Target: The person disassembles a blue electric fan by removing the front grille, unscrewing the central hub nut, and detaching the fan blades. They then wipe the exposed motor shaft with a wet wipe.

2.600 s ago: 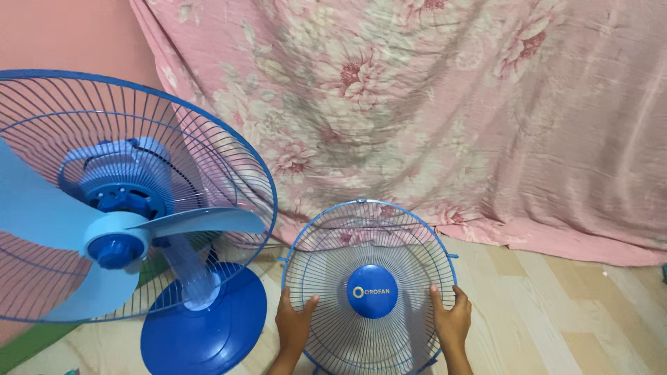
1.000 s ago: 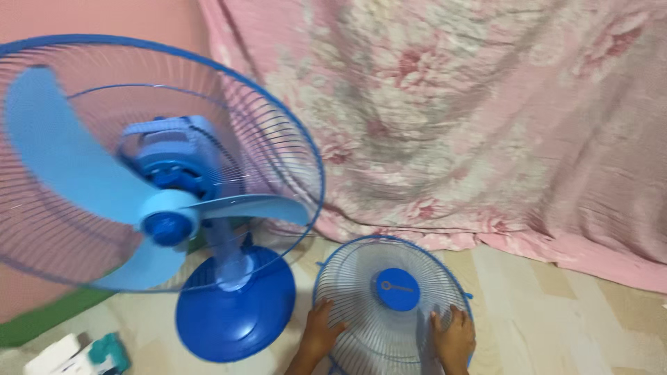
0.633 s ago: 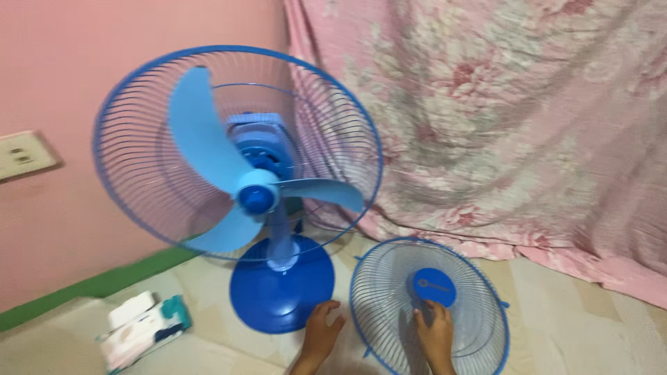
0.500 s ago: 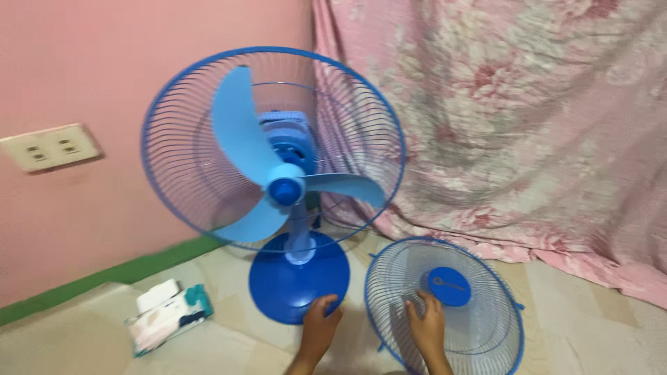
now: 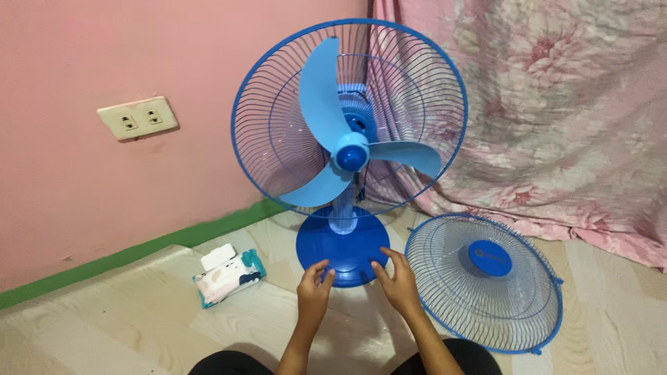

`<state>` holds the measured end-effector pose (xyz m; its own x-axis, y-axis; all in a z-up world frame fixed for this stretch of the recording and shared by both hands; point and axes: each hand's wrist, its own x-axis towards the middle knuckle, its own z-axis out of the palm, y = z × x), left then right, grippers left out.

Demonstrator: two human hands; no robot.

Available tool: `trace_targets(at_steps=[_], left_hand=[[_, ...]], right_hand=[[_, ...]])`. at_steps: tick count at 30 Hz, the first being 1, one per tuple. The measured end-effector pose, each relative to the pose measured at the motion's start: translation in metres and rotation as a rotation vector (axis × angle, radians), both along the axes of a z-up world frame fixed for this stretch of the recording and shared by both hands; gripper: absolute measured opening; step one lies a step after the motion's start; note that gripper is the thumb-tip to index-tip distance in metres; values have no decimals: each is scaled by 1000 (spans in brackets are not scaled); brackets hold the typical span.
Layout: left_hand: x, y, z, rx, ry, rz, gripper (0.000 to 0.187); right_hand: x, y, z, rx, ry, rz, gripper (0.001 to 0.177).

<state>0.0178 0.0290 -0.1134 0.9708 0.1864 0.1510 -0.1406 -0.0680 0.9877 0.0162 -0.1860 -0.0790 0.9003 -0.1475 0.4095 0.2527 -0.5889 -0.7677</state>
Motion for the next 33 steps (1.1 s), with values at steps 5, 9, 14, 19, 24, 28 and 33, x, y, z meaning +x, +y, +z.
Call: trace_targets(at_steps=[5, 9, 14, 19, 24, 28, 33], left_hand=[[11, 19, -5, -107, -14, 16, 41], [28, 22, -8, -128, -34, 17, 40], [56, 20, -18, -134, -10, 33, 38], [93, 20, -38, -106, 11, 41, 38], [137, 24, -58, 103, -6, 4, 42], [164, 19, -55, 184, -1, -44, 53], [195, 11, -46, 109, -169, -231, 52]], right_hand=[[5, 33, 25, 56, 141, 23, 51], [21, 45, 28, 63, 277, 37, 51], [60, 45, 4, -65, -46, 152, 36], [95, 38, -14, -55, 173, 184, 42], [131, 29, -36, -193, 163, 203, 65], [161, 25, -55, -157, 113, 257, 92], [205, 23, -84, -172, 3, 284, 103]])
